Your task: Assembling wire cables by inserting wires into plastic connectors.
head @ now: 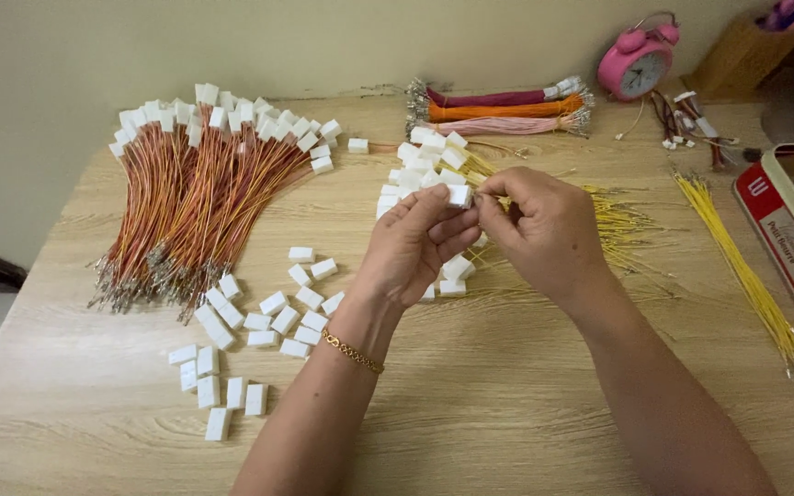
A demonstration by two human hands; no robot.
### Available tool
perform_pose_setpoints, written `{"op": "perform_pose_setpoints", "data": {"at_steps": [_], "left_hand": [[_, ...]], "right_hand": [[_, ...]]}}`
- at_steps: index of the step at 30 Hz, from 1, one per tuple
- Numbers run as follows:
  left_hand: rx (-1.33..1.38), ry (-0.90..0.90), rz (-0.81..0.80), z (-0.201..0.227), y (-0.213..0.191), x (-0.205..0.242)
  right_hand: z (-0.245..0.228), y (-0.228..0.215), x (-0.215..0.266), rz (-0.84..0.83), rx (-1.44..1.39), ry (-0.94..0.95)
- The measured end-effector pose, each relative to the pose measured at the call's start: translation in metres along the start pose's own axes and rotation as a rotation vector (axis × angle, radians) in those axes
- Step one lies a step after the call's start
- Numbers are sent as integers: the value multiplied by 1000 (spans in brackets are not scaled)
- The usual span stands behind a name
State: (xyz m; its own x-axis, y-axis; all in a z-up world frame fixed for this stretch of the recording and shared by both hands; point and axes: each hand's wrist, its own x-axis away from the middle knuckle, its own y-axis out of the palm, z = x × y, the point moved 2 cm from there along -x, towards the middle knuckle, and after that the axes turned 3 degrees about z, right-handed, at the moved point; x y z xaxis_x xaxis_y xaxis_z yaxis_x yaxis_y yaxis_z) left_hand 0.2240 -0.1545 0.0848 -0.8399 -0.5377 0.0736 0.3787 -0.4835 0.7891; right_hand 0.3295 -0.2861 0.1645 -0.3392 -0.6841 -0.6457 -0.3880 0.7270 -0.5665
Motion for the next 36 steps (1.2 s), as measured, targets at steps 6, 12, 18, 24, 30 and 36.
{"op": "perform_pose_setpoints", "data": {"at_steps": [6, 12, 18, 24, 30, 36], "left_hand": [[-45, 13, 4, 6, 1, -1], [-36, 18, -19, 2, -3, -3], [-83, 38, 2, -1, -8, -2], [-569, 219, 122, 10, 4, -3], [-1555, 608, 305, 25, -11, -26], [-2095, 537, 220, 97, 3, 37]], "right_hand": [[4, 3, 1, 1, -111, 59], [2, 6, 1, -18, 14, 66], [3, 7, 0, -40, 32, 100], [29, 2, -7, -261, 206, 294], [100, -18, -8, -216, 341, 302], [229, -106, 24, 75, 516, 292]]}}
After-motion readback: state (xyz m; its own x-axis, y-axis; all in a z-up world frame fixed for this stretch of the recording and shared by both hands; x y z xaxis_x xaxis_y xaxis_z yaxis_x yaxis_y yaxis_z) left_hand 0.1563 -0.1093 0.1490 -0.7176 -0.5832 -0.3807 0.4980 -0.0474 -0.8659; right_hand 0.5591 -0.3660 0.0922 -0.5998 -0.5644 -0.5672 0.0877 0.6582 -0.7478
